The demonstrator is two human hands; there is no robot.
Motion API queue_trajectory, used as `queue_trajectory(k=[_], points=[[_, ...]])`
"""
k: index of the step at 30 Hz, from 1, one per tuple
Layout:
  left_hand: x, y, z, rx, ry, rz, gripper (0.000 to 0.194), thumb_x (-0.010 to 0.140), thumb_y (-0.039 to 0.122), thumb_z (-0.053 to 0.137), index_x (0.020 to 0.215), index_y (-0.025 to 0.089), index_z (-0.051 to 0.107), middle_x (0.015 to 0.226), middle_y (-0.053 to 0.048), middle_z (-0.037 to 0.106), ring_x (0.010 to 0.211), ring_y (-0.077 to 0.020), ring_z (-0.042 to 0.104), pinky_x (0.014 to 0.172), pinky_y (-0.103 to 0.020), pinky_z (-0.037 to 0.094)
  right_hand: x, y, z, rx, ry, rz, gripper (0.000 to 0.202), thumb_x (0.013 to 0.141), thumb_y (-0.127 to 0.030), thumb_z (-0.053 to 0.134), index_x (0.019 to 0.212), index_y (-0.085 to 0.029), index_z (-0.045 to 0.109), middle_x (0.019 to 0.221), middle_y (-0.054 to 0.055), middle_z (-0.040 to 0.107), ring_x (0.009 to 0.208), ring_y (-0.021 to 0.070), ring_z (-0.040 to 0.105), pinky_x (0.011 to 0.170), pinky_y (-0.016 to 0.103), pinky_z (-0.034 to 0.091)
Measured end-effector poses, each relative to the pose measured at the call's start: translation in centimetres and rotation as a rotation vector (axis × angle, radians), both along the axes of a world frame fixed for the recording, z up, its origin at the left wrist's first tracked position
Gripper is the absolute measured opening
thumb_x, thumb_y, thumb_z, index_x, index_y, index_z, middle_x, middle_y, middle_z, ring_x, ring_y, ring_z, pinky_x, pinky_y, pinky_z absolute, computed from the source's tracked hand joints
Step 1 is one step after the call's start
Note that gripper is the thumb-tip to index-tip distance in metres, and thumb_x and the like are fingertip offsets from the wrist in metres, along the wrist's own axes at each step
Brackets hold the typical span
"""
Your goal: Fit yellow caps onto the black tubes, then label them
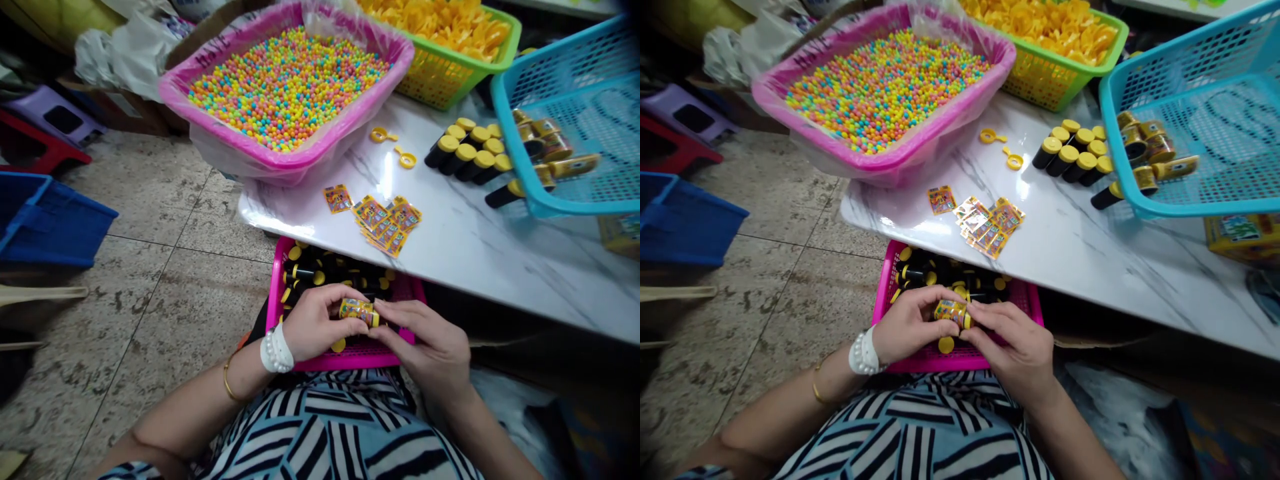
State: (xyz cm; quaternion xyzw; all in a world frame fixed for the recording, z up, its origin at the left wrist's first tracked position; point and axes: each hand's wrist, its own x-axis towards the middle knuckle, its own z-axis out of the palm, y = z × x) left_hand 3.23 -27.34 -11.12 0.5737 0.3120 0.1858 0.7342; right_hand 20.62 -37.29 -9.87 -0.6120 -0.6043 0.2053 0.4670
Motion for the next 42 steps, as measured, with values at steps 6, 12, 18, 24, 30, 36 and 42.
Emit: queue_trajectory(k=[6, 12, 18, 24, 30, 36, 42], points=[[-0.4, -0.3, -0.4, 0.549, 0.015, -0.058, 0.031, 0.087, 0.032, 0.065, 0.112, 0.014, 0.071, 0.110, -0.015, 0.071, 0.104, -0.0227, 0.065, 0.095, -0.035, 0.049, -1.2, -0.8, -1.8, -0.193, 0.474, -0.120, 0.025, 0.071, -0.019, 0.082, 0.095, -0.024, 0.078, 0.092, 0.004, 0.073, 0.079, 0.0163, 0.072, 0.069, 0.026, 0.063], [0.7, 0.7, -0.9, 0.184, -0.034, -0.102, 0.042, 0.078, 0.035, 0.076, 0.116, 0.020, 0.070, 0.107, -0.010, 0.070, 0.097, -0.0215, 0.065, 0.090, -0.034, 0.051, -0.9, -0.9, -2.9, -0.147, 0.661, -0.150, 0.025, 0.068, -0.017, 0.084, 0.090, -0.021, 0.075, 0.096, 0.005, 0.068, 0.079, 0.0155, 0.070, 0.070, 0.025, 0.063], [1.5, 0.6, -1.0, -0.301, 0.009, -0.087, 0.039, 0.079, 0.045, 0.072, 0.101, 0.013, 0.068, 0.075, -0.003, 0.066, 0.058, -0.0091, 0.057, 0.053, -0.020, 0.046, 0.5, -0.8, -3.4, -0.247, 0.724, 0.012, 0.028, 0.073, -0.022, 0.081, 0.101, -0.024, 0.075, 0.099, 0.005, 0.063, 0.077, 0.0151, 0.069, 0.066, 0.027, 0.063], [1.7, 0.3, -1.2, -0.405, -0.094, -0.128, 0.055, 0.072, 0.050, 0.078, 0.110, 0.014, 0.062, 0.075, -0.001, 0.062, 0.053, -0.0058, 0.052, 0.048, -0.017, 0.041, 0.6, -0.9, -3.6, -0.191, 0.899, 0.099, 0.017, 0.078, -0.019, 0.077, 0.091, -0.030, 0.077, 0.093, 0.000, 0.056, 0.064, 0.0127, 0.067, 0.051, 0.031, 0.062], [1.9, -0.2, -1.7, -0.586, -0.121, -0.098, 0.047, 0.069, 0.050, 0.081, 0.085, 0.013, 0.057, 0.059, 0.003, 0.058, 0.042, -0.0025, 0.041, 0.038, -0.014, 0.025, 0.6, -0.7, -3.2, -0.108, 0.512, 0.059, 0.019, 0.077, -0.020, 0.079, 0.094, -0.028, 0.079, 0.090, 0.004, 0.060, 0.084, 0.0166, 0.062, 0.070, 0.031, 0.057], [1.9, -0.7, -2.0, -0.648, -0.096, -0.063, 0.050, 0.067, 0.056, 0.079, 0.082, 0.015, 0.054, 0.054, 0.006, 0.056, 0.034, -0.0007, 0.034, 0.031, -0.013, 0.022, 0.3, -0.8, -3.7, -0.019, 0.472, -0.033, 0.020, 0.076, -0.015, 0.077, 0.091, -0.028, 0.077, 0.085, 0.002, 0.061, 0.077, 0.0154, 0.060, 0.065, 0.029, 0.052], [1.8, -0.6, -1.6, -0.707, -0.100, -0.091, 0.050, 0.068, 0.058, 0.077, 0.079, 0.014, 0.055, 0.048, 0.007, 0.054, 0.029, -0.0008, 0.035, 0.029, -0.012, 0.022, 0.5, -0.5, -2.8, 0.048, 0.314, 0.038, 0.035, 0.075, -0.003, 0.074, 0.098, -0.030, 0.076, 0.082, 0.001, 0.063, 0.077, 0.0166, 0.064, 0.070, 0.032, 0.053]])
